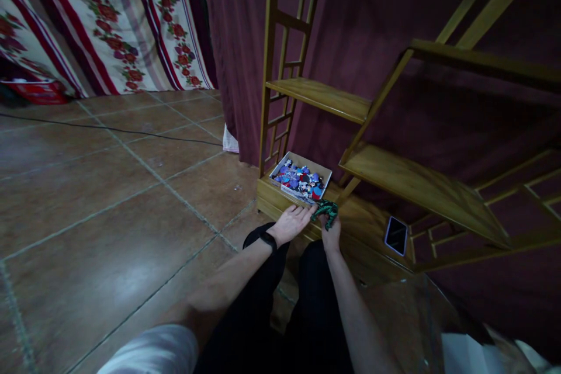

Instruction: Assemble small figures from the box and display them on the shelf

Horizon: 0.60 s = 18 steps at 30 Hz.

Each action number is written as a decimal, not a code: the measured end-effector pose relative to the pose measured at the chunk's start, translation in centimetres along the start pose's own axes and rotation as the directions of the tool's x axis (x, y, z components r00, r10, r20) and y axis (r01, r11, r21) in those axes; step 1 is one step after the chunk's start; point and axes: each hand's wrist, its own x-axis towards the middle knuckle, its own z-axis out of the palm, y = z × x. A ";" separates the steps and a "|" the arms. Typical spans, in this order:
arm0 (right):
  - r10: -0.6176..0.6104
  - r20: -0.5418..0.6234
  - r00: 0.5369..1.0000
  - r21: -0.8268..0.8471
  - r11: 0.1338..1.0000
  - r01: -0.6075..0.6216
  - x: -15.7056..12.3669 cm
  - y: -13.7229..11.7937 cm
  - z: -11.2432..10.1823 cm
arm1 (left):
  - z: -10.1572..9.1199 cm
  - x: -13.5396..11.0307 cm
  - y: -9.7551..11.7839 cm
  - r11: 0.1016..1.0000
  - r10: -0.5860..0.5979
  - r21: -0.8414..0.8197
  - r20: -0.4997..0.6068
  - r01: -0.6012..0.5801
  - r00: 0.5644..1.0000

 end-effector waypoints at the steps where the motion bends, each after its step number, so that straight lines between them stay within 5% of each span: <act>1: -0.007 -0.001 1.000 -0.014 1.000 0.007 0.1 0.0 -0.1 | 0.0 0.0 -0.1 1.000 0.002 -0.011 -0.007 -0.002 1.000; 12: -0.003 -0.054 0.999 0.021 1.000 0.004 -0.1 -0.4 0.0 | -0.1 -0.1 -0.5 0.989 -0.041 -0.144 -0.021 0.037 0.999; 18: 0.141 -0.022 0.990 0.025 0.990 -0.140 -0.2 -0.6 0.4 | 1.2 -0.1 -1.6 0.898 -0.268 -0.369 -0.029 0.239 0.963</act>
